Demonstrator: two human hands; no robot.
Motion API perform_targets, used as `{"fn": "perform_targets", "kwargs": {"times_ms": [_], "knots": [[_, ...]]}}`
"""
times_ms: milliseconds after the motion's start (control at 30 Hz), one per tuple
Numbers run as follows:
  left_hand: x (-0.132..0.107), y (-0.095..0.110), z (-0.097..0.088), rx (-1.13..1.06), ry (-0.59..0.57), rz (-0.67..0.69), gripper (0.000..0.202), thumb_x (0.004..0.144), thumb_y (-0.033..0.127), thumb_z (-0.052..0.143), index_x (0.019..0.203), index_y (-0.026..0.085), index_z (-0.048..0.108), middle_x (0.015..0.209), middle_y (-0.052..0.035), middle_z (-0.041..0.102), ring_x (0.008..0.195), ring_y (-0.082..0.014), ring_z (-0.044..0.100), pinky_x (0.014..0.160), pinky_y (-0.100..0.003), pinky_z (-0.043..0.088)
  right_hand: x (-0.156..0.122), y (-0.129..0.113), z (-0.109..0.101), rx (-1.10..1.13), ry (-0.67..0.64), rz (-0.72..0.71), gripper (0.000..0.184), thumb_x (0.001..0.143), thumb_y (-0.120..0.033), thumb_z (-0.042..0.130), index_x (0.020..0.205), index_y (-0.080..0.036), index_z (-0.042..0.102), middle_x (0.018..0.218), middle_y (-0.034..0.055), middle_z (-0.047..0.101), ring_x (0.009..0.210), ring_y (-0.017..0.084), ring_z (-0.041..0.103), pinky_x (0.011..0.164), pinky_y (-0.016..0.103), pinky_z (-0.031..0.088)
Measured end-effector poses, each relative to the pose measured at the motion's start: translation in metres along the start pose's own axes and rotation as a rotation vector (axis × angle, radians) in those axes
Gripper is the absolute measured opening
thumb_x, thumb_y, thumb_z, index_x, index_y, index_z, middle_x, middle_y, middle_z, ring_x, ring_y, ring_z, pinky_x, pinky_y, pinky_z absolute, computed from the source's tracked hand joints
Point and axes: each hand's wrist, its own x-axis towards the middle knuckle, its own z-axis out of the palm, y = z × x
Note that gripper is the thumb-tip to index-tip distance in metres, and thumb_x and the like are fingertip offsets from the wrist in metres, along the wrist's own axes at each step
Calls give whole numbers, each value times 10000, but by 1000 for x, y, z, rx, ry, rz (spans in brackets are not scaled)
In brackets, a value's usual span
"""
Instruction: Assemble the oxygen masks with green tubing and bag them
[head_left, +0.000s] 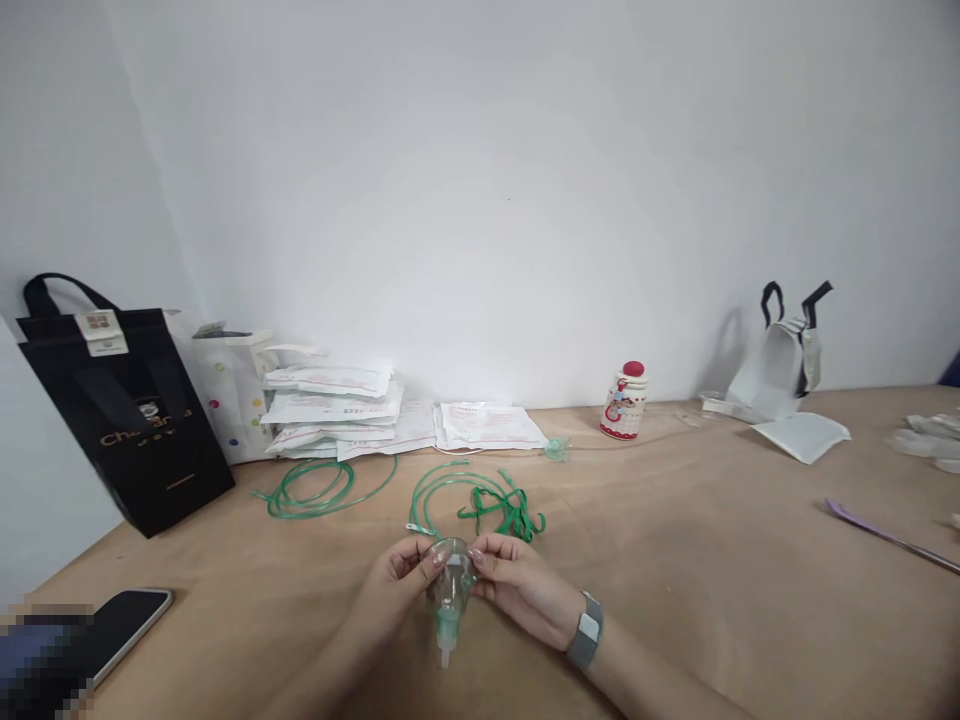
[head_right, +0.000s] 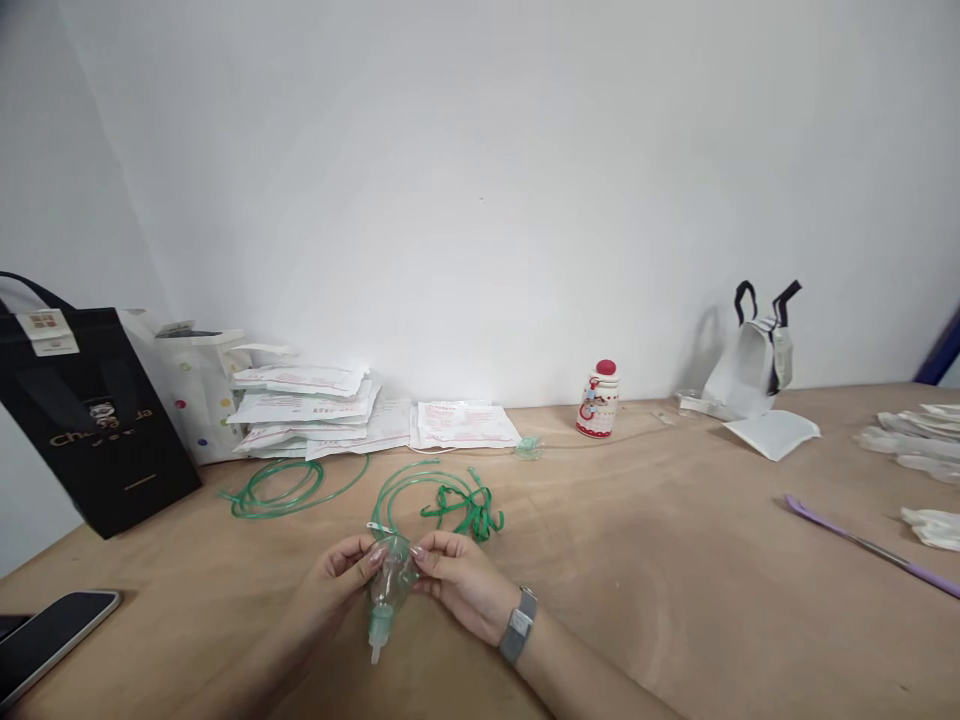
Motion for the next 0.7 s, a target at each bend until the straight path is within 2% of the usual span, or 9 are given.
{"fn": "perform_targets", "kwargs": {"times_ms": [167, 300, 467, 700], "knots": [[0, 18, 0, 134, -66, -47, 253, 642, 378, 656, 677, 131, 611, 600, 0, 580, 561, -111, 478, 538, -222, 368, 0, 1, 3, -44, 42, -102, 245, 580, -291, 741, 584, -139, 549, 590, -25, 545, 595, 87, 469, 606, 222, 346], [-2, 28, 3, 143, -53, -70, 284, 578, 371, 702, 561, 139, 539, 523, 30, 534, 518, -97, 453, 515, -215, 351, -1, 0, 6, -200, 131, -133, 272, 586, -327, 725, 567, -145, 524, 539, -44, 500, 530, 76, 395, 537, 208, 282], [-2, 25, 2, 148, -97, -106, 307, 588, 397, 687, 575, 144, 514, 543, 17, 561, 533, -108, 474, 533, -226, 349, -2, -1, 7, -351, 196, -139, 315, 581, -388, 708, 546, -155, 499, 537, -36, 500, 528, 87, 388, 534, 220, 267], [1, 10, 1, 175, -49, -53, 351, 572, 416, 692, 549, 151, 462, 519, 33, 520, 507, -87, 433, 502, -211, 317, -3, -4, 7, -482, 226, -190, 338, 593, -432, 684, 551, -158, 491, 539, -38, 487, 535, 90, 386, 539, 225, 270]]}}
